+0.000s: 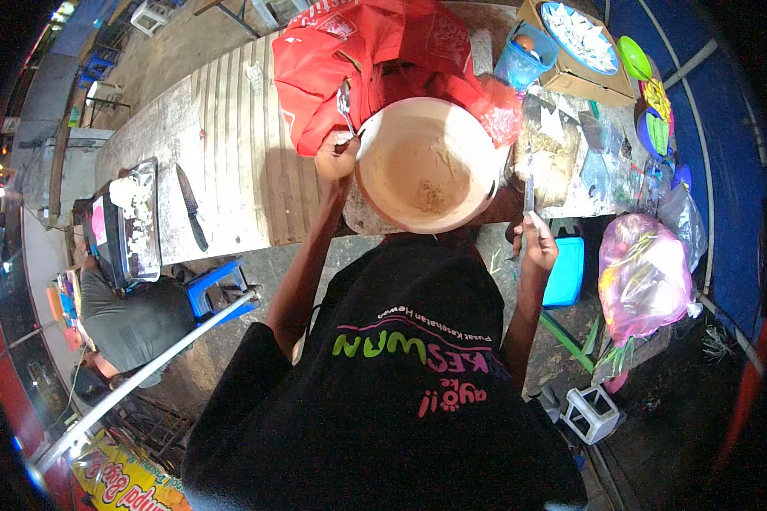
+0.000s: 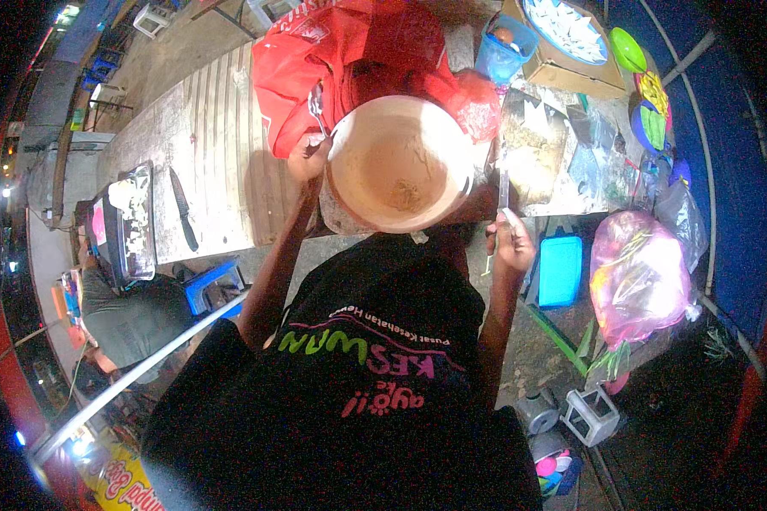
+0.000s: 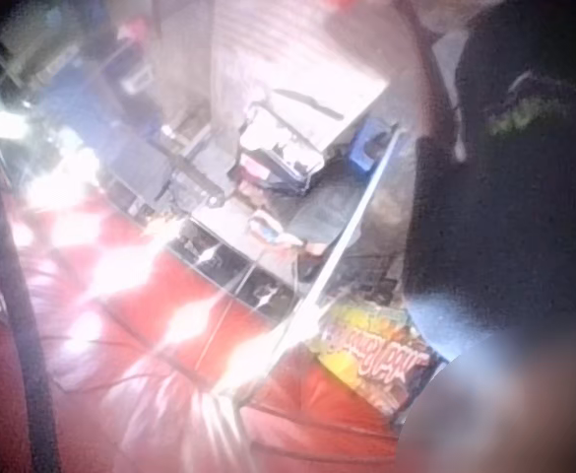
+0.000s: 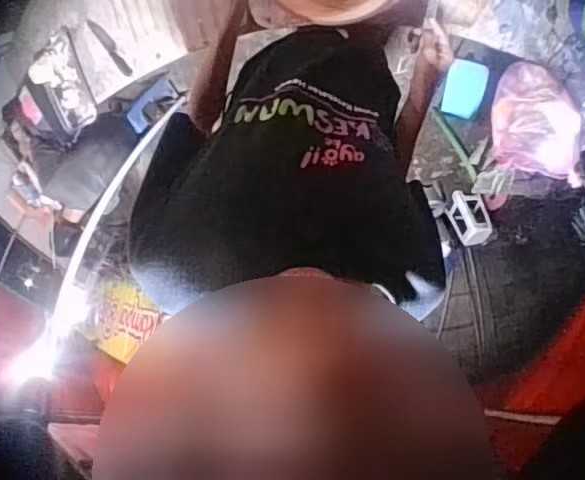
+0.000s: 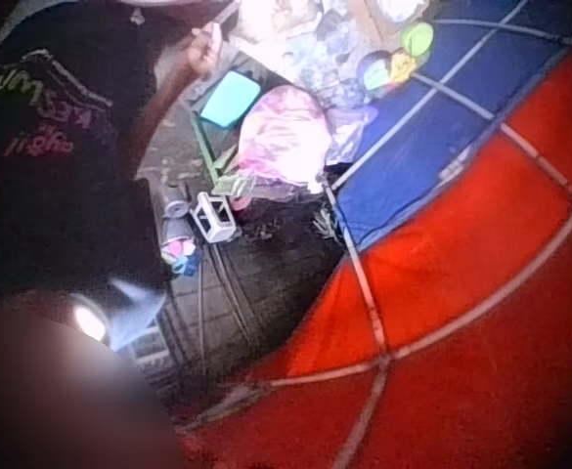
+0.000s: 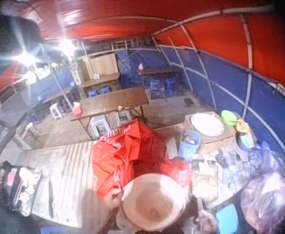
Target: The person scoops a brown paste from a white bowl using a spoon and spreads it onto flat triangular wrappers. They fold each wrapper into a small packet and place it into a blue bowl on a cardboard box. The process repeats continuously.
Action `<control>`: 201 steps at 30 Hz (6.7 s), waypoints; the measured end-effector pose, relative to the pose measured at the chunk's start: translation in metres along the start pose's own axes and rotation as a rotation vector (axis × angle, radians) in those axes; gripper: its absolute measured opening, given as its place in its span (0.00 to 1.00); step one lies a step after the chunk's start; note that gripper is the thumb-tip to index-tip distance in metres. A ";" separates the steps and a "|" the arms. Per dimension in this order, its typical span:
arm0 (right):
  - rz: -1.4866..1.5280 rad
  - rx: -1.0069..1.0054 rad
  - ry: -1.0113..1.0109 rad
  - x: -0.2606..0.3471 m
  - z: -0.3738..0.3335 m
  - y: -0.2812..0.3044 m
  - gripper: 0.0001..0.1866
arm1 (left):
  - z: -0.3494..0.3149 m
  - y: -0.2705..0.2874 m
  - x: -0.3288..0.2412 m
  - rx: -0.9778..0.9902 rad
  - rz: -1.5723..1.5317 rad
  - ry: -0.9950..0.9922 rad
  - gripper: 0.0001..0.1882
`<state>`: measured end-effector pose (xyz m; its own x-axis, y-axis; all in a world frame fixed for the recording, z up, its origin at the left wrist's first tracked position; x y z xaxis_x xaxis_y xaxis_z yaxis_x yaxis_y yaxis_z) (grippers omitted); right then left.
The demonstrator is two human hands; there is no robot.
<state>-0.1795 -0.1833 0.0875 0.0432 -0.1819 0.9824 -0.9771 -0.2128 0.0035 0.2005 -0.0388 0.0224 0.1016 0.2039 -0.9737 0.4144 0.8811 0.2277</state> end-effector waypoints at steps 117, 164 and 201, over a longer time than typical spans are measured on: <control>-0.111 0.149 0.040 -0.029 0.201 0.063 0.26 | -0.112 -0.307 -0.129 0.813 -0.239 0.326 0.09; -1.290 0.906 0.430 0.091 0.064 -0.095 0.11 | -0.077 -0.017 -0.050 0.329 0.015 -0.143 0.08; -0.511 0.865 -0.290 0.065 0.050 -0.072 0.20 | -0.058 -0.017 -0.053 0.083 -0.672 0.288 0.16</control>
<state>-0.0961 -0.2277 0.1419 0.5692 -0.0759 0.8187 -0.3507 -0.9230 0.1582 0.1355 -0.0396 0.0694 -0.4351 -0.2549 -0.8636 0.3716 0.8228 -0.4301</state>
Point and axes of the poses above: each hand's wrist, its own z-axis towards the middle knuckle, its own y-axis out of the back of the hand, x = y × z, the point moved 3 cm from there along z, towards the middle knuckle, and after that the axes turned 2 degrees about -x, right-handed, at the moved point
